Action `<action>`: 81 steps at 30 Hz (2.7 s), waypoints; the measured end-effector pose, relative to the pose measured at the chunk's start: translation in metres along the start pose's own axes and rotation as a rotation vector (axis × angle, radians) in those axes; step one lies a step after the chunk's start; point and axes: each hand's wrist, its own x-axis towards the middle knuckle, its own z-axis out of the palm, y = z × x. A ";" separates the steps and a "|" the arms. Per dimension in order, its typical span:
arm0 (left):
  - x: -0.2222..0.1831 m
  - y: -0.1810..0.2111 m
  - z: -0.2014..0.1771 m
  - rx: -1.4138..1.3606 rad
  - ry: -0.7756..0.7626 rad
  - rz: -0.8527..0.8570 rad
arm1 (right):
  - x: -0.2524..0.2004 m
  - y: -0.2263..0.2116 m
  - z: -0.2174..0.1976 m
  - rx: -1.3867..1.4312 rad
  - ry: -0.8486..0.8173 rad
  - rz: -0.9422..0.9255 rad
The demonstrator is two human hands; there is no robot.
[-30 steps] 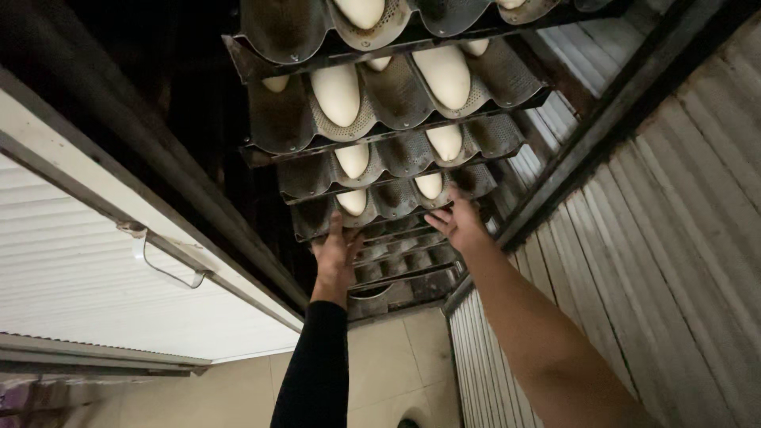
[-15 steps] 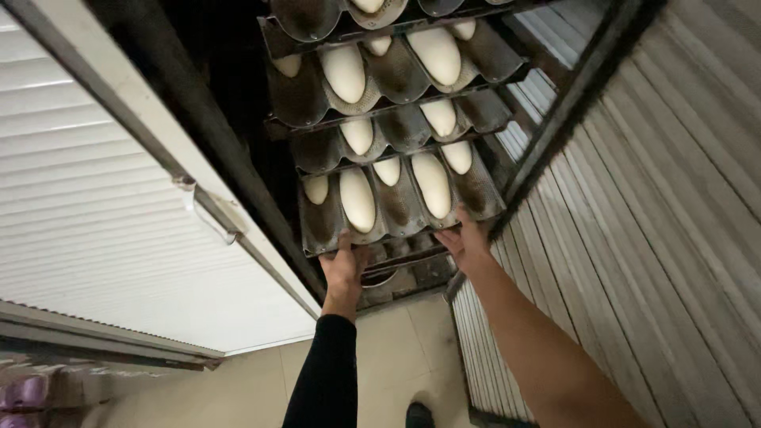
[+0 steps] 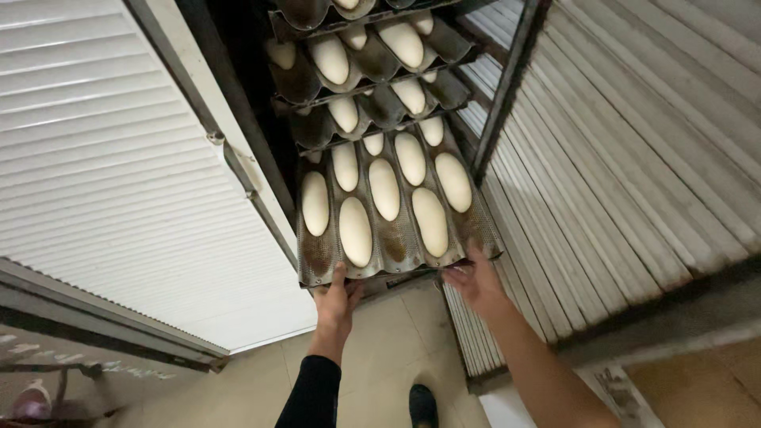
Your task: The person removes a tray of dough rolls from a rack, scores each roll using a small blade, and then places the tray back onto a different rolling rack.
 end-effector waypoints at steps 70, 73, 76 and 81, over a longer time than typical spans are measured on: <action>-0.400 -0.014 -0.297 0.751 0.117 0.259 | -0.455 0.109 -0.210 -0.927 0.156 -0.275; -0.429 0.001 -0.335 0.718 0.152 0.286 | -0.473 0.126 -0.194 -0.969 0.091 -0.310; -0.459 0.020 -0.372 0.660 0.198 0.266 | -0.484 0.152 -0.168 -0.993 0.047 -0.339; -0.522 0.071 -0.451 0.675 0.333 0.335 | -0.513 0.207 -0.087 -0.921 -0.145 -0.380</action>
